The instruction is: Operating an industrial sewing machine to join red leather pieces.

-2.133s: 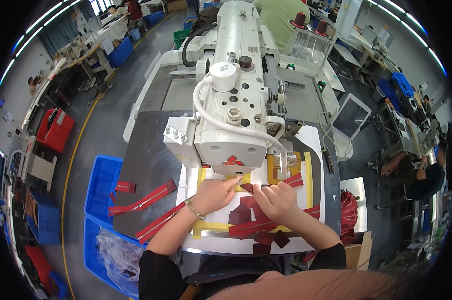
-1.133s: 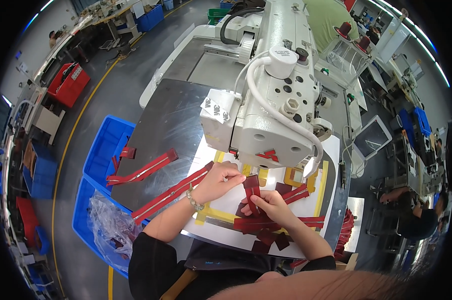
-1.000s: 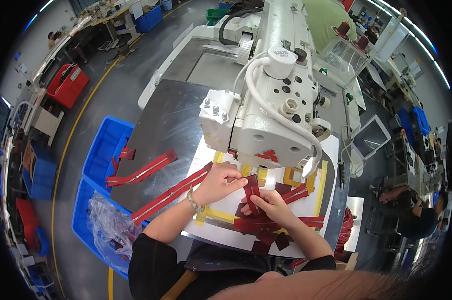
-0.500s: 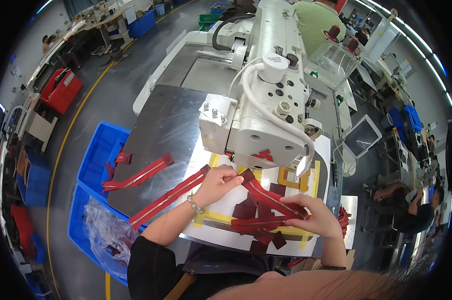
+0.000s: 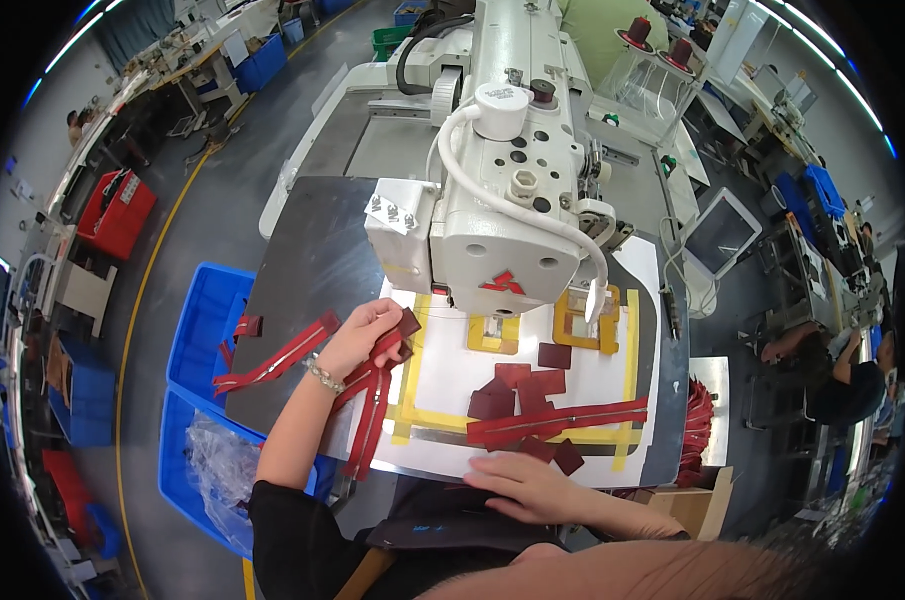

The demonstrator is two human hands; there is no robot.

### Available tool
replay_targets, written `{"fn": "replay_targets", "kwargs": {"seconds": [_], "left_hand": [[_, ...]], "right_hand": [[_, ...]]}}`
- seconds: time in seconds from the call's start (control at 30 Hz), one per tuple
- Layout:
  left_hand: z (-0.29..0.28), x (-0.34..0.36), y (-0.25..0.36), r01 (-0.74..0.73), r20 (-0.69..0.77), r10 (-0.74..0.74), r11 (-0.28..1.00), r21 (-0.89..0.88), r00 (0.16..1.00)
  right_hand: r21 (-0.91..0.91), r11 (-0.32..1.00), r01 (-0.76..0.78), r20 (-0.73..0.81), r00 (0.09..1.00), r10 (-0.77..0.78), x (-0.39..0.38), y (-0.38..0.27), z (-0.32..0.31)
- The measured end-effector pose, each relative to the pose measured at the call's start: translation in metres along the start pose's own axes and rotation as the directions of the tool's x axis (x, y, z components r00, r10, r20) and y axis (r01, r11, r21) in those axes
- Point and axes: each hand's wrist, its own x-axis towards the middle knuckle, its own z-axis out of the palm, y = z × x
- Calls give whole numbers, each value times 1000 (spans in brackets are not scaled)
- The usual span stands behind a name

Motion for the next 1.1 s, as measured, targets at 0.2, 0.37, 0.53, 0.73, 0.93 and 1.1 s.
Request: {"fn": "replay_targets", "kwargs": {"seconds": [0.2,0.37,0.53,0.73,0.93,1.1], "left_hand": [[3,-27,-21,-31,-172,451,408,912,876],[17,-57,-48,128,-154,460,86,988,874],[-11,-88,-50,344,-355,466,112,932,810],[-31,-126,-47,526,-492,403,31,850,772],[-61,-151,-66,658,-516,558,-71,750,649],[-123,-169,-85,809,-704,525,49,586,478]], "right_hand": [[-681,726,-95,-168,985,-28,-48,27,7],[-768,622,-154,-191,982,8,-55,40,15],[-708,670,-223,-267,963,39,-51,44,11],[-663,704,-254,-332,943,28,-49,47,2],[-653,688,-317,-420,907,19,-51,49,0],[-635,699,-329,-442,897,20,-50,49,0]]}}
